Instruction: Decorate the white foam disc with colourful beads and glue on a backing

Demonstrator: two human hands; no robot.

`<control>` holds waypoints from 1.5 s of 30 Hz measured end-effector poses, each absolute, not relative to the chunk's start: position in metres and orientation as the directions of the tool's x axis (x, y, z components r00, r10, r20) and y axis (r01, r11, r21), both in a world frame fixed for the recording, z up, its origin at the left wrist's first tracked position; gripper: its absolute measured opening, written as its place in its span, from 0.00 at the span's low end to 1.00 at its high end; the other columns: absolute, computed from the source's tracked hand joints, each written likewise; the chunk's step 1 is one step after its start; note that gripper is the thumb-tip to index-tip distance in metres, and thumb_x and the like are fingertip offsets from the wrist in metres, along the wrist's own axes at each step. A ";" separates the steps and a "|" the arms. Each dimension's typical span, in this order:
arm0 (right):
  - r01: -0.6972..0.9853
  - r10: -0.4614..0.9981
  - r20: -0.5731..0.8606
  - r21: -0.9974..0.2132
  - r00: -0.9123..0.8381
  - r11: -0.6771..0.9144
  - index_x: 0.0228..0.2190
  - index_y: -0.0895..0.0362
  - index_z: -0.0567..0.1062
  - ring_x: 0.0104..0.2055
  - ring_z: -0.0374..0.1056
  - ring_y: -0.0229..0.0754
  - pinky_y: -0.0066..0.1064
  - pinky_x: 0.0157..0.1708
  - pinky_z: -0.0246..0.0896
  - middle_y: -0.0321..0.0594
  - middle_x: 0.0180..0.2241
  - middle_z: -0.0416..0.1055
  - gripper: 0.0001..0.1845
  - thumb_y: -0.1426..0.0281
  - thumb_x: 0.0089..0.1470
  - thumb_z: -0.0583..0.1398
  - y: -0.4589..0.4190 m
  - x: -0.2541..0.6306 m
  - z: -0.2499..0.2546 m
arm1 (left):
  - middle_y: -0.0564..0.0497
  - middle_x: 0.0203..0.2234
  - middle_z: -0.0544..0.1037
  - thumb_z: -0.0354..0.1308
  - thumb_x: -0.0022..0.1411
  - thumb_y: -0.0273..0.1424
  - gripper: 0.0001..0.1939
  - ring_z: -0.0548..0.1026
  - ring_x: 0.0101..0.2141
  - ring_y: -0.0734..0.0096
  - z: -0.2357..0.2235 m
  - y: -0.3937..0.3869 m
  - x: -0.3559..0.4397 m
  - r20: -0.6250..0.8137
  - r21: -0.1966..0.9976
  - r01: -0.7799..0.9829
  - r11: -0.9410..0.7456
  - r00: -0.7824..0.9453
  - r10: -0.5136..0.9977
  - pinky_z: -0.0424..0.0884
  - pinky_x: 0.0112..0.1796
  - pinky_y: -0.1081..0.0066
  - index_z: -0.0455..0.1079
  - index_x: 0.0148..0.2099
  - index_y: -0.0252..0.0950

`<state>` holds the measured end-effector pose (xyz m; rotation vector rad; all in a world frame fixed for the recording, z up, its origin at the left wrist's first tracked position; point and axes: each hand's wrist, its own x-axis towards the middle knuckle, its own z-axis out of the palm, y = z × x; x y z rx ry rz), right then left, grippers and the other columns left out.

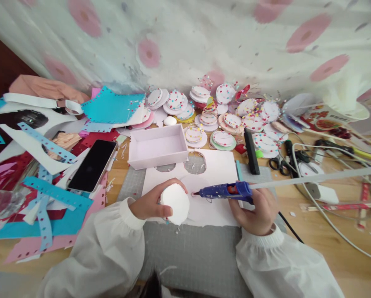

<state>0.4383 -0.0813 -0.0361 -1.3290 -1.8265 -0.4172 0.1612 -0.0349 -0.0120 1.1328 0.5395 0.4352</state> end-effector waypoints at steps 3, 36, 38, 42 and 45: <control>0.907 0.632 0.768 -0.186 -0.105 0.377 0.31 0.54 0.69 0.22 0.60 0.39 0.31 0.22 0.54 0.37 0.23 0.67 0.11 0.72 0.42 0.64 -0.082 0.438 -0.036 | 0.50 0.30 0.67 0.63 0.44 0.54 0.37 0.67 0.25 0.75 -0.011 -0.035 0.162 -0.182 0.927 -0.059 0.371 0.793 0.581 0.65 0.22 0.78 0.60 0.48 0.34; 0.903 0.660 0.744 -0.207 -0.105 0.377 0.32 0.53 0.70 0.21 0.61 0.38 0.32 0.21 0.56 0.37 0.24 0.70 0.11 0.72 0.42 0.63 -0.082 0.441 -0.034 | 0.50 0.30 0.67 0.62 0.46 0.54 0.35 0.65 0.23 0.77 -0.007 -0.036 0.163 -0.154 0.933 -0.088 0.350 0.780 0.606 0.62 0.21 0.79 0.60 0.48 0.35; 0.904 0.657 0.747 -0.207 -0.101 0.375 0.32 0.54 0.70 0.22 0.62 0.37 0.31 0.22 0.56 0.37 0.24 0.70 0.11 0.73 0.42 0.63 -0.082 0.441 -0.034 | 0.50 0.30 0.67 0.62 0.46 0.54 0.35 0.65 0.24 0.77 -0.007 -0.036 0.163 -0.153 0.932 -0.090 0.351 0.781 0.606 0.62 0.21 0.79 0.60 0.48 0.35; 0.901 0.631 0.769 -0.196 -0.103 0.386 0.30 0.55 0.70 0.21 0.60 0.36 0.30 0.22 0.54 0.35 0.22 0.68 0.12 0.73 0.40 0.64 -0.081 0.441 -0.035 | 0.49 0.31 0.68 0.62 0.46 0.55 0.36 0.66 0.24 0.76 -0.011 -0.034 0.161 -0.152 0.929 -0.086 0.360 0.799 0.582 0.63 0.21 0.78 0.60 0.49 0.35; 0.903 0.644 0.758 -0.195 -0.108 0.382 0.29 0.55 0.69 0.20 0.59 0.37 0.30 0.21 0.52 0.35 0.21 0.66 0.11 0.74 0.40 0.64 -0.082 0.440 -0.034 | 0.48 0.32 0.69 0.61 0.45 0.56 0.38 0.68 0.25 0.75 -0.014 -0.033 0.161 -0.150 0.931 -0.086 0.354 0.795 0.587 0.63 0.22 0.78 0.61 0.49 0.33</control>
